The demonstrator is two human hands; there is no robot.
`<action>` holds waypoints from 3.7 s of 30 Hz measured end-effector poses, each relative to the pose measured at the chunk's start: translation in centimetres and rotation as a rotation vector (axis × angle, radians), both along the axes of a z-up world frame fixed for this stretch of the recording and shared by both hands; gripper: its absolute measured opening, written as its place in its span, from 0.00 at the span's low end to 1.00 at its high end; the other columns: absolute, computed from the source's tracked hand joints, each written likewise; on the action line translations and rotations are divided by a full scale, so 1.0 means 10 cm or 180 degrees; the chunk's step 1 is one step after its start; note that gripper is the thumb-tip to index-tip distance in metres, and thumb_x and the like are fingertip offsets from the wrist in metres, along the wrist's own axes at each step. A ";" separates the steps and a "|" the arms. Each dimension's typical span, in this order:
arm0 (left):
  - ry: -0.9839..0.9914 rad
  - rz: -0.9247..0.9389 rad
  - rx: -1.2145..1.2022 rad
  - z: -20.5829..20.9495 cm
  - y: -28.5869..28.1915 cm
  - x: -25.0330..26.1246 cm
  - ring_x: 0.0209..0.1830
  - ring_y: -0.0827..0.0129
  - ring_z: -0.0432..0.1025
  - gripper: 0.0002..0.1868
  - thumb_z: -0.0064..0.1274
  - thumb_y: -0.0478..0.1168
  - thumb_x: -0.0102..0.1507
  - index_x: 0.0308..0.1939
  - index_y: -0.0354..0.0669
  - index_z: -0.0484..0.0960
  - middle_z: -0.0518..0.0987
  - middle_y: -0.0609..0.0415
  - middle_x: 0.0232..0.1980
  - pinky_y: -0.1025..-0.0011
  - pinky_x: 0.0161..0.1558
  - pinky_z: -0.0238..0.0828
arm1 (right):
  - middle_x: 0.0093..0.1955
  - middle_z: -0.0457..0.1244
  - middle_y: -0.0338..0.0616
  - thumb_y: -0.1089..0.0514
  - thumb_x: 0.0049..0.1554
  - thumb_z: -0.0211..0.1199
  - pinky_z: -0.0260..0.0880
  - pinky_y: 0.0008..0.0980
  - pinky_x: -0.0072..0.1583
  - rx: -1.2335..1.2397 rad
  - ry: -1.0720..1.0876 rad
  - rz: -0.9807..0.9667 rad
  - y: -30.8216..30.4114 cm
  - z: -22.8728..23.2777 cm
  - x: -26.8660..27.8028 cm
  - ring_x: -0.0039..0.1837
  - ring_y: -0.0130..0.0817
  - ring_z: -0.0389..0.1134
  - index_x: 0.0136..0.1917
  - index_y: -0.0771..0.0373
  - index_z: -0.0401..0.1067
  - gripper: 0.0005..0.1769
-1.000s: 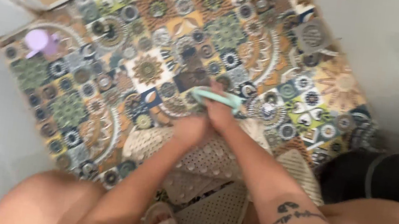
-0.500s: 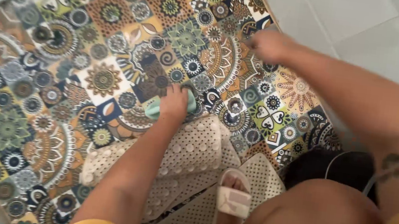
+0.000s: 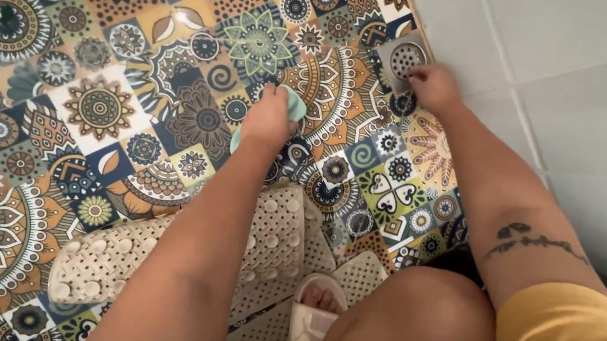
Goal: Cleaning the toilet, scrubbing the floor mats, and using a squeegee on the bathroom floor.
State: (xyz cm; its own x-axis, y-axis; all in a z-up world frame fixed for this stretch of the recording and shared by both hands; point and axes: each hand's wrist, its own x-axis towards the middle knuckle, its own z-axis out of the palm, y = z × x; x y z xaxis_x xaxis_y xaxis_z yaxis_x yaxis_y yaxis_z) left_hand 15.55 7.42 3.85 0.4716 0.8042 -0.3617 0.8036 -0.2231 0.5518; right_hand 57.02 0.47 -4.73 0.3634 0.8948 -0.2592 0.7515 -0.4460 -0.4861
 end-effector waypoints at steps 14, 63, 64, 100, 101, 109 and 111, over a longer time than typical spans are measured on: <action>0.0066 -0.0030 -0.0029 0.10 0.01 0.02 0.53 0.39 0.75 0.31 0.69 0.41 0.54 0.56 0.38 0.69 0.66 0.39 0.69 0.51 0.51 0.75 | 0.59 0.64 0.46 0.56 0.59 0.62 0.62 0.55 0.64 0.0254 -0.1107 0.0644 0.18 0.26 -0.49 0.66 0.52 0.61 0.51 0.55 0.77 0.07; 0.0199 0.0009 -0.0044 0.14 -0.02 0.05 0.54 0.40 0.75 0.31 0.68 0.40 0.55 0.56 0.38 0.69 0.68 0.41 0.66 0.52 0.52 0.75 | 0.49 0.74 0.48 0.49 0.55 0.63 0.76 0.47 0.55 -0.2202 0.0534 0.0399 0.50 0.90 -0.48 0.51 0.41 0.77 0.47 0.57 0.82 0.14; 0.0197 0.0013 -0.0052 0.13 -0.02 0.05 0.54 0.40 0.75 0.31 0.68 0.40 0.55 0.56 0.38 0.69 0.68 0.41 0.66 0.52 0.52 0.75 | 0.49 0.74 0.48 0.49 0.55 0.63 0.76 0.47 0.55 -0.2210 0.0530 0.0401 0.41 0.82 -0.44 0.51 0.41 0.77 0.47 0.57 0.82 0.14; 0.0122 -0.0315 0.0000 0.08 -0.06 0.26 0.50 0.42 0.76 0.28 0.67 0.38 0.55 0.53 0.38 0.69 0.69 0.43 0.63 0.51 0.50 0.75 | 0.46 0.71 0.49 0.48 0.50 0.71 0.73 0.46 0.54 -0.0527 -0.1019 0.0541 0.51 -0.17 -0.09 0.48 0.49 0.73 0.45 0.54 0.82 0.12; 0.0137 -0.0317 -0.0021 0.07 -0.06 0.26 0.50 0.42 0.76 0.28 0.67 0.38 0.55 0.53 0.38 0.69 0.69 0.42 0.63 0.52 0.50 0.75 | 0.46 0.71 0.49 0.47 0.51 0.71 0.73 0.46 0.54 -0.0586 -0.1084 0.0648 0.52 -0.18 -0.06 0.48 0.49 0.73 0.45 0.55 0.83 0.12; 0.0141 -0.0302 -0.0001 0.08 -0.06 0.27 0.50 0.42 0.76 0.28 0.68 0.39 0.55 0.53 0.38 0.68 0.68 0.42 0.63 0.52 0.49 0.75 | 0.43 0.71 0.51 0.47 0.51 0.72 0.72 0.47 0.52 -0.0898 -0.0989 0.0810 0.59 -0.09 -0.04 0.46 0.49 0.72 0.44 0.58 0.81 0.14; 0.0149 -0.0282 -0.0040 0.11 -0.05 0.27 0.50 0.42 0.76 0.28 0.68 0.39 0.55 0.52 0.38 0.68 0.69 0.42 0.62 0.52 0.50 0.75 | 0.42 0.71 0.50 0.47 0.50 0.72 0.73 0.46 0.51 -0.1032 -0.0792 0.0745 0.58 0.00 -0.07 0.45 0.48 0.72 0.43 0.58 0.79 0.14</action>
